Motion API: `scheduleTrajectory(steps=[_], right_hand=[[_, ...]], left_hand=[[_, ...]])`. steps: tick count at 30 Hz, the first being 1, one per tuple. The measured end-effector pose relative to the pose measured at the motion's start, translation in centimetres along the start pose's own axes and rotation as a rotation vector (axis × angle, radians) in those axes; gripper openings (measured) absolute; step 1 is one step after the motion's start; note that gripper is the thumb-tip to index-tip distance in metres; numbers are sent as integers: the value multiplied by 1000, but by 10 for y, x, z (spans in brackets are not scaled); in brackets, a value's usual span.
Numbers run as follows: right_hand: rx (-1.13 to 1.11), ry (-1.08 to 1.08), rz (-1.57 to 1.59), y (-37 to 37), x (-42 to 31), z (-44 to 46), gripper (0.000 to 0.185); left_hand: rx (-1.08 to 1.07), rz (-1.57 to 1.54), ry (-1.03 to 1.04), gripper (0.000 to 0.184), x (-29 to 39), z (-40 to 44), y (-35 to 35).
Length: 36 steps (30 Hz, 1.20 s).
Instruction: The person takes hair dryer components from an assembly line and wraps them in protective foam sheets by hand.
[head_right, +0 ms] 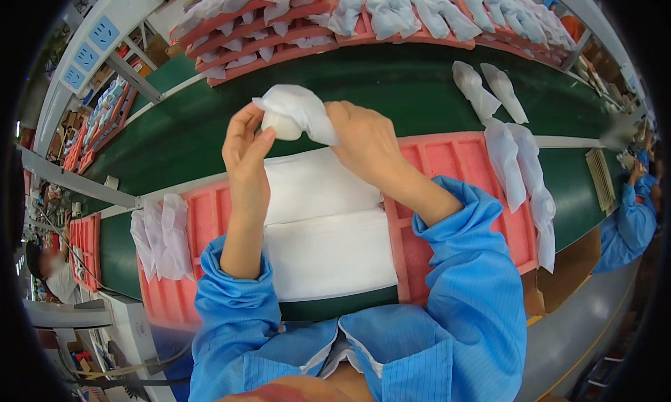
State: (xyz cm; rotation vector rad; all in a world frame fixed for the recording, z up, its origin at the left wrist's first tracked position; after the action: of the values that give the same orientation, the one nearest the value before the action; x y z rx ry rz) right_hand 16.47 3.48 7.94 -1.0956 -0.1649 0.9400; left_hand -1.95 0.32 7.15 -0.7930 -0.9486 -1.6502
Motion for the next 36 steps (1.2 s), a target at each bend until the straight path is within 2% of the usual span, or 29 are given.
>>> scheduleTrajectory(steps=[2,3,6,9,12,13,15,17,18,20,22,24,25,27,28,29,30,32,34,36], right_hand=[[3,-13,-58,2,-6,-2,39],[3,-8,-69,3,-7,-3,39],[87,-80,-132,6,-10,-4,43],[93,-95,-187,12,-8,-6,45],[65,-59,-156,3,-11,-7,42],[79,17,-71,1,-10,-5,37],[92,92,18,-5,-10,-6,32],[-25,167,252,-7,-10,-7,33],[-25,167,254,-8,-7,-8,33],[-504,177,757,-2,1,-8,38],[-549,116,818,-2,14,-7,40],[-721,140,768,-6,30,-2,42],[-717,145,764,-7,40,0,42],[-632,202,447,-3,68,4,44],[-559,313,353,0,84,5,46],[-485,423,259,5,98,6,48],[-369,567,127,11,111,5,44],[-259,719,-98,21,137,2,39],[-198,722,-193,18,149,-2,37],[-9,566,-451,1,146,-2,35]], left_hand=[[127,125,11,40,-2,-4,8],[122,115,13,40,-3,-6,9],[203,271,129,22,3,-8,11],[223,410,183,11,6,-8,13],[180,479,165,10,10,-8,19],[170,466,170,10,11,-8,22],[161,689,129,9,12,-10,24],[172,665,148,9,11,-6,16],[183,641,169,9,11,-4,10],[245,485,115,10,10,0,-8],[347,200,-9,14,-3,6,-30],[322,196,-59,14,-21,8,-43],[300,198,-106,14,-30,8,-44],[231,401,-89,14,-57,7,-41],[192,523,-78,14,-72,5,-42],[130,535,-48,13,-79,3,-34],[49,595,-114,14,-78,1,-24],[-119,593,-125,14,-75,-2,-4],[-223,689,-156,14,-66,-7,15],[-313,741,-182,16,-64,-12,27]])
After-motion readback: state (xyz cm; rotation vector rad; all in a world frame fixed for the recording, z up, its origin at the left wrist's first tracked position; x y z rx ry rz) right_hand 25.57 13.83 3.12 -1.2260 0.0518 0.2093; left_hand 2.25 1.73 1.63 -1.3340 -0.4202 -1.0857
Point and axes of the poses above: each hand's wrist, its own z-axis towards the middle knuckle, its own y-axis out of the palm, x = y × z, the point moved 2 cm from there along z, towards the middle knuckle, and after that the axes turned 12 degrees about -x, right-handed, at the moved point
